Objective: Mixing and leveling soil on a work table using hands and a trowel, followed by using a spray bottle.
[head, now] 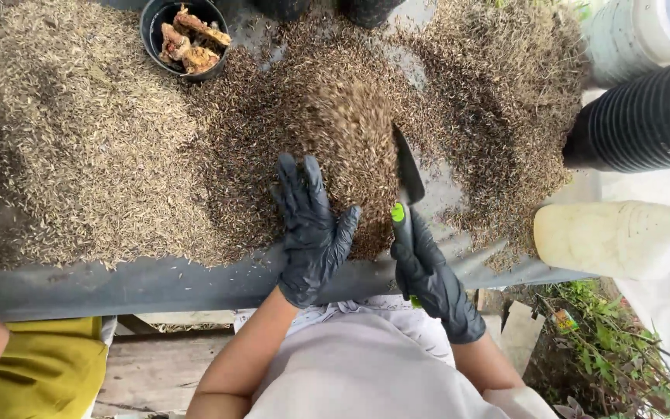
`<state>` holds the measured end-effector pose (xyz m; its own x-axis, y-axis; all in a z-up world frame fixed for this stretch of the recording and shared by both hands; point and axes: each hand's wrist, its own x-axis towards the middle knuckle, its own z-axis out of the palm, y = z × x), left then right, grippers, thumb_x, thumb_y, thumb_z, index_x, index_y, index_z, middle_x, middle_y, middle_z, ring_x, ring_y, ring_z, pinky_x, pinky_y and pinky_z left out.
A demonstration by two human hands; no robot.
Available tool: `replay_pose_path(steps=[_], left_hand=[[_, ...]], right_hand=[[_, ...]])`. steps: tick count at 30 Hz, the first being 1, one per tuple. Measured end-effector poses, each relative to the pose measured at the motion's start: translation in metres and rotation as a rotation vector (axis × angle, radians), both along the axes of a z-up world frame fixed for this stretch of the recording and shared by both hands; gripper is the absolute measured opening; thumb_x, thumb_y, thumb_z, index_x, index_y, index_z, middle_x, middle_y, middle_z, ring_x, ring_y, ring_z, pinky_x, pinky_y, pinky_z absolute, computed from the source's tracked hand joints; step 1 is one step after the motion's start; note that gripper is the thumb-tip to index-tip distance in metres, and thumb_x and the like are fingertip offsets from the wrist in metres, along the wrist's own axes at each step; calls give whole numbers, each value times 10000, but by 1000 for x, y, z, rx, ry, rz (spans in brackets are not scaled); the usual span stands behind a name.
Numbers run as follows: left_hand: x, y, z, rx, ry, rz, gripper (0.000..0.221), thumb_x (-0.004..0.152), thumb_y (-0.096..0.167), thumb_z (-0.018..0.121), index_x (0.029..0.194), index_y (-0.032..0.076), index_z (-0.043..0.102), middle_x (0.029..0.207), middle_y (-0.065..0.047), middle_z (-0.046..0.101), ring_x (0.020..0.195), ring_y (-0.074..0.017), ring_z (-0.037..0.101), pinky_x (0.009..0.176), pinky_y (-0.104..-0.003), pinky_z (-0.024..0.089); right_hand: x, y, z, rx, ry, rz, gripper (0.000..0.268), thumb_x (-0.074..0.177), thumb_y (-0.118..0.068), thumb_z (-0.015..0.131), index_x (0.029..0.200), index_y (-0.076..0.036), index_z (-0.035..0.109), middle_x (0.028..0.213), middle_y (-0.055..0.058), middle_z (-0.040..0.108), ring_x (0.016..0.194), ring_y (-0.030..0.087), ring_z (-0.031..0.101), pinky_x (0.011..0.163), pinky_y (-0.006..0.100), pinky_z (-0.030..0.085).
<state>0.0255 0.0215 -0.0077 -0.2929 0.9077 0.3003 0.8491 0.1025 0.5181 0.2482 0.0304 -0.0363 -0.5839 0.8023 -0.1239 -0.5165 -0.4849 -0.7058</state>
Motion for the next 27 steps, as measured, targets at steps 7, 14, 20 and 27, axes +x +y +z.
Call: replay_pose_path(steps=[7,14,20,27], left_hand=[[-36,-8,31,223,-576,-128,759,1068,467,446,1696,193,119,1719,-170,-147,1579,-510,-61,1288,-684,77],[-82,-30,-14,-92,-101,15,788,1030,589,476,1688,242,215,1730,-171,-25,1557,-509,-59,1208,-732,14],[-70,-6,1,-192,-252,-49,820,1061,616,377,1697,201,66,1711,-246,-95,1545,-513,-128,1214,-680,-78],[-99,28,26,112,-974,-152,871,1047,550,441,1673,91,46,1725,-236,-80,1588,-434,-58,1291,-517,-55]], right_hand=[[4,51,17,310,-1110,-69,889,918,-21,611,1661,-152,141,950,218,643,569,307,605,516,364,446],[14,50,19,946,-1498,-180,826,908,-250,755,1552,-80,268,1000,316,681,817,518,689,757,661,583],[57,47,16,956,-1202,-55,622,808,-124,826,1374,-57,578,1142,221,680,1111,473,655,864,518,572],[6,46,87,1363,-1273,355,329,789,-293,814,1115,-265,773,794,32,755,708,291,742,671,425,601]])
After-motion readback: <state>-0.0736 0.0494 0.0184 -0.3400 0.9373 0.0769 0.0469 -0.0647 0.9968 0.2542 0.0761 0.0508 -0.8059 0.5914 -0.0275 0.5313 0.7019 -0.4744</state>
